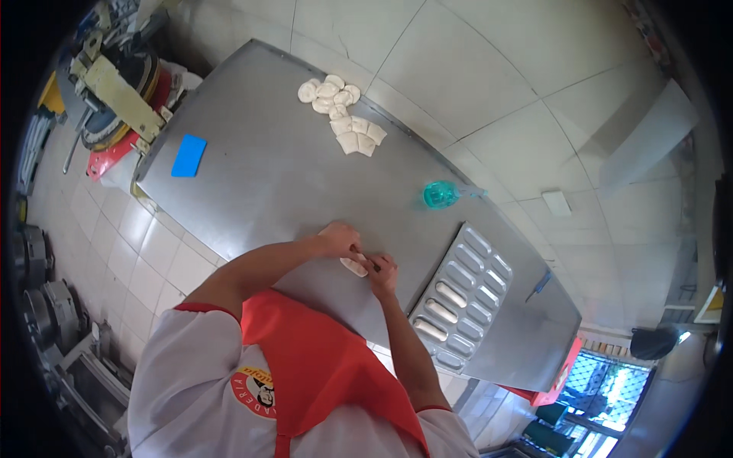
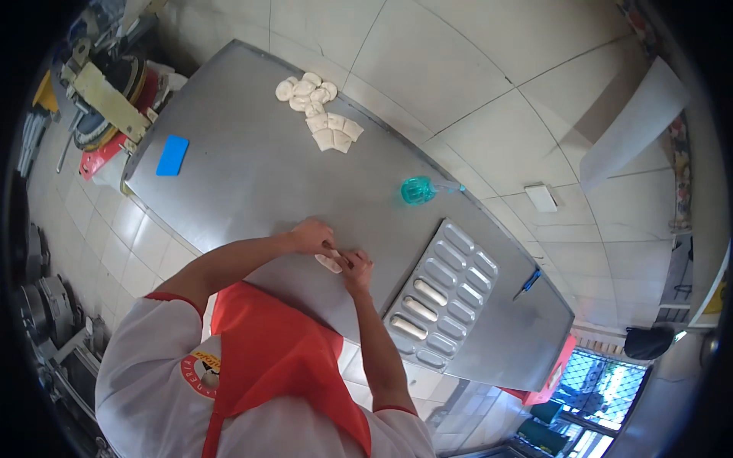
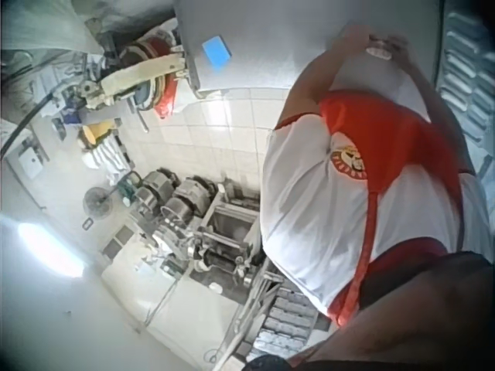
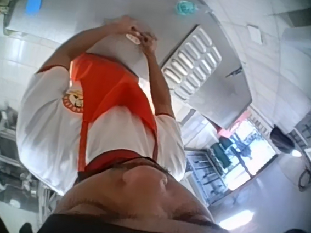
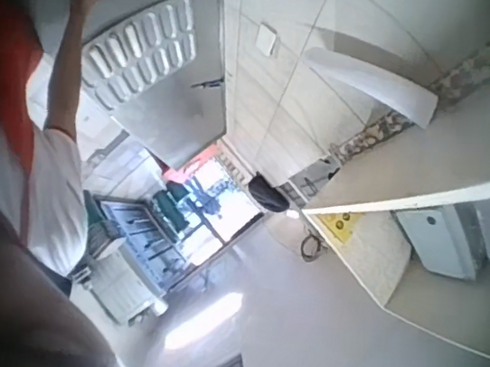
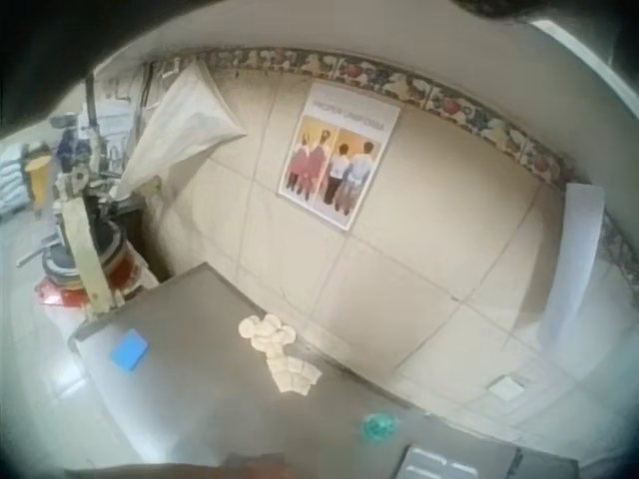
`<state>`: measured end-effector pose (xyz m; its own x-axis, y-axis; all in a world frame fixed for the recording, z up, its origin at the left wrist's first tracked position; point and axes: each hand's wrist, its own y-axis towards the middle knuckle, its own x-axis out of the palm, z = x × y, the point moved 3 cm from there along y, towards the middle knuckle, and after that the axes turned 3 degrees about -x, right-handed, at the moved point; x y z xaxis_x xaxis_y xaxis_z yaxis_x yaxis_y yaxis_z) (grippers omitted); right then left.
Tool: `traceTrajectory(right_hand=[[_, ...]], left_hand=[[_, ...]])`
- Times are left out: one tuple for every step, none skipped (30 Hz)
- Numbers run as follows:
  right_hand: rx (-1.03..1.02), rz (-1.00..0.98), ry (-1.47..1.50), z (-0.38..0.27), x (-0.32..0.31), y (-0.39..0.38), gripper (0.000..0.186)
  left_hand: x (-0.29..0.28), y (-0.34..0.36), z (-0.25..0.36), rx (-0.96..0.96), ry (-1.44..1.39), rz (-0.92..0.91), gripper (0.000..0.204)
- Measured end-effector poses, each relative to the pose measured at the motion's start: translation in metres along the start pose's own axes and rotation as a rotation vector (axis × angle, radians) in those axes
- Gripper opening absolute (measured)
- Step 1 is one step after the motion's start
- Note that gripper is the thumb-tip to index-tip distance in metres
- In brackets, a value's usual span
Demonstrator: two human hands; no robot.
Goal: The person shapes dough pieces by hand and places them onto a metal baking tray.
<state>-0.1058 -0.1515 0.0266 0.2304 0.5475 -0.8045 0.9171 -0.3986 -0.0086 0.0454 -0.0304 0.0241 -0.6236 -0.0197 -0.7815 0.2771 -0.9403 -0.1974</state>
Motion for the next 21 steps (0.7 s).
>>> traceTrajectory(right_hand=[[0.104,-0.147,0.066,0.003,0.005,-0.007,0.032],[0.067,-0.077,0.010,0.002,0.006,-0.010,0.033],[0.029,-0.008,-0.045,0.000,0.007,-0.014,0.034],[-0.004,0.082,-0.093,-0.001,0.009,-0.014,0.034],[-0.034,0.038,-0.076,0.002,0.009,-0.017,0.035],[-0.063,-0.005,-0.059,0.005,0.007,-0.024,0.036],[-0.104,-0.053,-0.043,0.005,0.005,-0.023,0.037],[-0.088,-0.065,-0.034,0.007,0.004,-0.018,0.037],[-0.071,-0.078,-0.026,0.009,0.005,-0.011,0.037],[-0.067,-0.066,-0.039,0.007,0.006,-0.012,0.038],[-0.063,-0.060,-0.051,0.004,0.008,-0.014,0.038],[-0.083,-0.023,-0.092,0.000,0.009,-0.017,0.039],[-0.100,0.024,-0.134,-0.001,0.009,-0.020,0.040],[-0.127,-0.001,-0.104,0.000,0.009,-0.025,0.041],[-0.155,-0.027,-0.075,0.001,0.006,-0.031,0.043],[-0.192,-0.063,-0.045,0.002,0.006,-0.035,0.044],[-0.170,-0.051,-0.055,0.003,0.010,-0.031,0.045],[-0.148,-0.041,-0.066,0.005,0.016,-0.022,0.046],[-0.122,-0.031,-0.079,0.004,0.019,-0.019,0.047],[-0.120,-0.012,-0.106,0.003,0.019,-0.021,0.047],[-0.120,0.008,-0.133,0.002,0.018,-0.024,0.046]], left_hand=[[0.009,-0.005,-0.003,-0.056,-0.074,-0.150,0.044],[0.016,-0.007,-0.003,-0.002,-0.056,-0.005,0.041],[0.026,-0.010,-0.003,0.049,-0.037,0.140,0.039],[0.020,-0.013,0.001,0.112,0.000,0.281,0.037],[0.020,-0.016,0.004,0.104,-0.002,0.223,0.038],[0.020,-0.021,0.006,0.097,-0.004,0.164,0.040],[0.015,-0.024,0.009,0.081,-0.005,0.116,0.041],[0.013,-0.019,0.005,0.069,-0.029,0.096,0.041],[0.011,-0.011,-0.001,0.058,-0.054,0.075,0.040],[0.017,-0.010,-0.005,0.042,-0.082,0.041,0.040],[0.022,-0.014,-0.004,0.068,-0.049,0.145,0.039],[0.028,-0.020,-0.002,0.095,-0.015,0.250,0.038],[0.024,-0.024,0.003,0.131,0.023,0.354,0.037],[0.024,-0.026,0.005,0.125,0.006,0.261,0.037],[0.023,-0.029,0.006,0.117,-0.012,0.169,0.036],[0.022,-0.032,0.009,0.099,-0.033,0.083,0.036],[0.024,-0.030,0.006,0.110,-0.034,0.121,0.035],[0.025,-0.025,-0.001,0.121,-0.035,0.159,0.034],[0.024,-0.024,-0.002,0.134,-0.039,0.195,0.034],[0.026,-0.026,-0.001,0.137,-0.016,0.244,0.034],[0.027,-0.029,0.000,0.140,0.007,0.293,0.033]])
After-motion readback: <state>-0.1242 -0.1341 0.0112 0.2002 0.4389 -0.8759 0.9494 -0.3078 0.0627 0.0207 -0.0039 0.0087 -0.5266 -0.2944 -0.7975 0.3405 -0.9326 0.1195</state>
